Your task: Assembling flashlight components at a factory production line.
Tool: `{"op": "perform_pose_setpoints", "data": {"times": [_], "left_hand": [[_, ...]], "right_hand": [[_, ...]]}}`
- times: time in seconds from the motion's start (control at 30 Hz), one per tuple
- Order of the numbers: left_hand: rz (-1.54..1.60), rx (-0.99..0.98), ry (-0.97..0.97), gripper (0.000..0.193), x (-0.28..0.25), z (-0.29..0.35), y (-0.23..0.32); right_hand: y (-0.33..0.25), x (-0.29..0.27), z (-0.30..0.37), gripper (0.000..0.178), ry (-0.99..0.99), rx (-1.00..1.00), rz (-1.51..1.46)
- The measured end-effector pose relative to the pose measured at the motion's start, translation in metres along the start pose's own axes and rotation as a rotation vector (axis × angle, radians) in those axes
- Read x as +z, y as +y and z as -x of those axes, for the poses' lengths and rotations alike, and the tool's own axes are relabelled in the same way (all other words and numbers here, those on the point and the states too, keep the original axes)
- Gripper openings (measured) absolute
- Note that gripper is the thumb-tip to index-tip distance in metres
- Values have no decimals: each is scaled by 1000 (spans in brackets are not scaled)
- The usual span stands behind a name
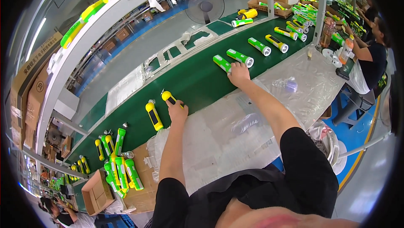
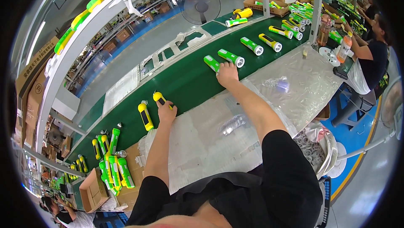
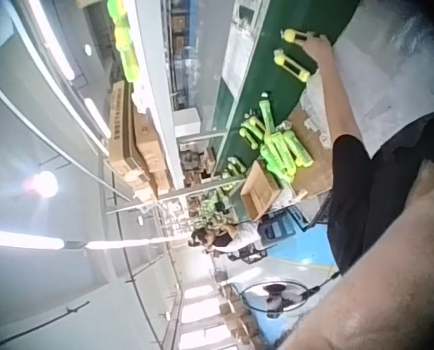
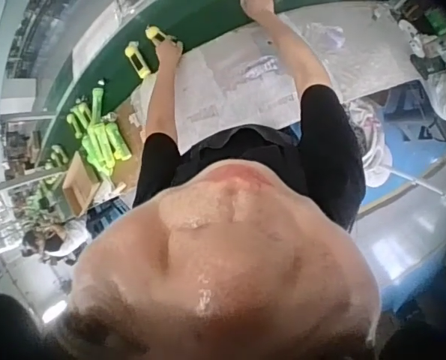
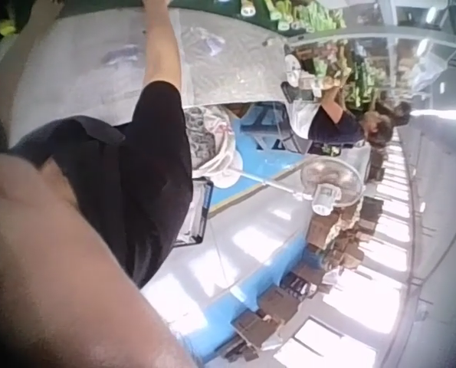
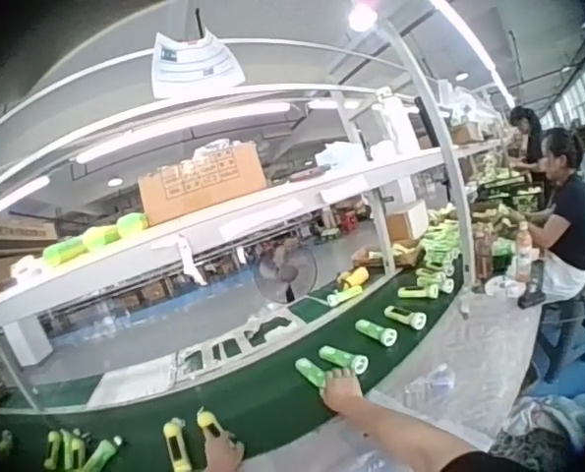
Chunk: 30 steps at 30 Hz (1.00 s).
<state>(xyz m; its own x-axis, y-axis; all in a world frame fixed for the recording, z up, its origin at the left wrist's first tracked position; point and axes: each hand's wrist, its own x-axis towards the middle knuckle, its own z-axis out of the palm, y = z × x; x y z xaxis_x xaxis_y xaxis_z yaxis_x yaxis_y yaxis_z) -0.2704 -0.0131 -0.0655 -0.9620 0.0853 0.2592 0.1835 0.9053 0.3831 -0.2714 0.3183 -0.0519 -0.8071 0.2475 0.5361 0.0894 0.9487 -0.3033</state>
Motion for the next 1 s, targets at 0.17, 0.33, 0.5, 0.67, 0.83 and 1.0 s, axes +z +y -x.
{"op": "perform_pose_setpoints", "data": {"times": [0.17, 0.33, 0.5, 0.67, 0.83, 1.0], "left_hand": [[400, 196, 196, 28, -5, 23, 1], [604, 512, 70, 29, -57, 131, 85], [523, 635, 102, 23, -83, 194, 86], [924, 216, 15, 29, -99, 171, 71], [1128, 224, -250, 41, -93, 188, 85], [1245, 294, -133, 24, -112, 191, 92]], "right_hand": [[-56, -23, 38, 27, -142, -120, -516], [-105, -81, 88, 56, -871, 315, -1324], [-114, -119, 153, 49, -821, 458, -1645], [-113, -161, 198, 62, -1114, 297, -1695], [-121, -180, 224, 62, -1258, 173, -1647], [-121, -189, 228, 61, -1153, 177, -1509]]}}
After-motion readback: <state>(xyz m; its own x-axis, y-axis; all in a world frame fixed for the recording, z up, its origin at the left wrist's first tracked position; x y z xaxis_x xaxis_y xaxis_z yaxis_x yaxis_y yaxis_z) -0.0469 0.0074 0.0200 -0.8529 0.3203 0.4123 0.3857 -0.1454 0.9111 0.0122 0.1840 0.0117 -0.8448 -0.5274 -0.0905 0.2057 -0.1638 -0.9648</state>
